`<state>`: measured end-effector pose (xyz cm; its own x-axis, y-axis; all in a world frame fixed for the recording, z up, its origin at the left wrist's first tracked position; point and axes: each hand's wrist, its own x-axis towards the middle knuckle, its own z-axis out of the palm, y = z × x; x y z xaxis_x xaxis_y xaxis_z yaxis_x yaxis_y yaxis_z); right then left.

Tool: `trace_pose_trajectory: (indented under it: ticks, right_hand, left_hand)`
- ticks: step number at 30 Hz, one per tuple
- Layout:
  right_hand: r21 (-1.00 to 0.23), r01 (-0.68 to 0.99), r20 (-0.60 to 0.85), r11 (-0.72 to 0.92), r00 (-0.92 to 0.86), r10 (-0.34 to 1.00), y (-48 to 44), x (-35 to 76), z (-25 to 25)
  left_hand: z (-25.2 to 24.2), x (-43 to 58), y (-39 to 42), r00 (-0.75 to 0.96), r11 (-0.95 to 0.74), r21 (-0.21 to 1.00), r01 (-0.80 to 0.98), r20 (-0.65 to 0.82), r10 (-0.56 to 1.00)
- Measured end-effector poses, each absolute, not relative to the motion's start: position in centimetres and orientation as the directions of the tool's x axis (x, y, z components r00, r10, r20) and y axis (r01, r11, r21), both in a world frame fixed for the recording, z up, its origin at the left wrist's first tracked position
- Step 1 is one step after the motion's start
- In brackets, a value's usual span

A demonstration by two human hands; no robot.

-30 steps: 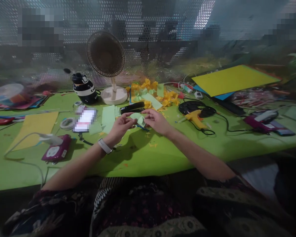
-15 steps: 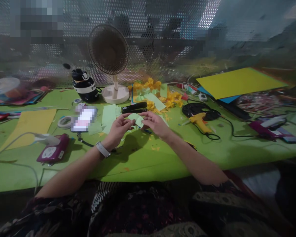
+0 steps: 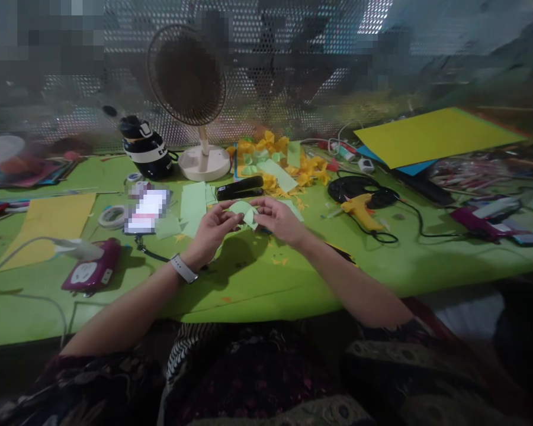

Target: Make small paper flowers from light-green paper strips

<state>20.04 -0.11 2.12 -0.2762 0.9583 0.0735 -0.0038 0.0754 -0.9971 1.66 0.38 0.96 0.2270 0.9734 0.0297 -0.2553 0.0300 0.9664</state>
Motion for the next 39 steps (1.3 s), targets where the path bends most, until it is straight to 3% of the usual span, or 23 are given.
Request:
trace_pose_trajectory:
  ticks: [10,14,16,18,21,23,25,34,39]
  right_hand:
    - [-1.000,0.022,-0.022,-0.014,-0.433,0.901,0.6,21.2,1.9]
    - [-0.999,0.053,-0.030,-0.007,-0.460,0.888,0.9,21.6,1.8]
    - [-0.985,0.130,0.047,0.113,-0.432,0.901,0.7,21.6,1.8]
    - [-0.906,0.256,0.231,0.338,-0.371,0.899,0.4,21.5,1.8]
    - [-0.623,0.424,0.551,0.657,-0.357,0.754,0.2,21.4,1.6]
    - [-0.473,0.446,0.647,0.759,-0.408,0.644,0.2,21.4,1.4]
    - [-0.416,0.437,0.682,0.797,-0.430,0.591,0.3,21.4,1.2]
    - [-0.610,0.366,0.625,0.703,-0.323,0.711,0.0,21.2,1.6]
    - [-0.634,0.378,0.601,0.675,-0.308,0.738,-0.2,21.0,1.7]
  left_hand:
    - [1.0,1.3,0.2,0.319,-0.138,0.982,-0.126,0.172,0.932]
    - [1.1,1.2,0.1,0.312,-0.145,0.985,-0.090,0.166,0.935]
    - [1.2,1.2,0.1,0.299,-0.116,0.987,-0.109,0.144,0.943]
    - [1.3,1.1,0.2,0.280,-0.087,0.987,-0.135,0.122,0.952]
    - [1.5,0.8,0.4,0.271,-0.034,0.987,-0.155,0.076,0.960]
    - [1.7,0.7,0.5,0.287,-0.013,0.989,-0.148,0.056,0.956]
    - [1.7,0.7,0.5,0.308,-0.014,0.990,-0.137,0.056,0.950]
    - [1.7,1.0,0.2,0.309,-0.070,0.977,-0.202,0.132,0.942]
    - [1.8,1.1,-0.2,0.299,-0.145,0.972,-0.184,0.196,0.934]
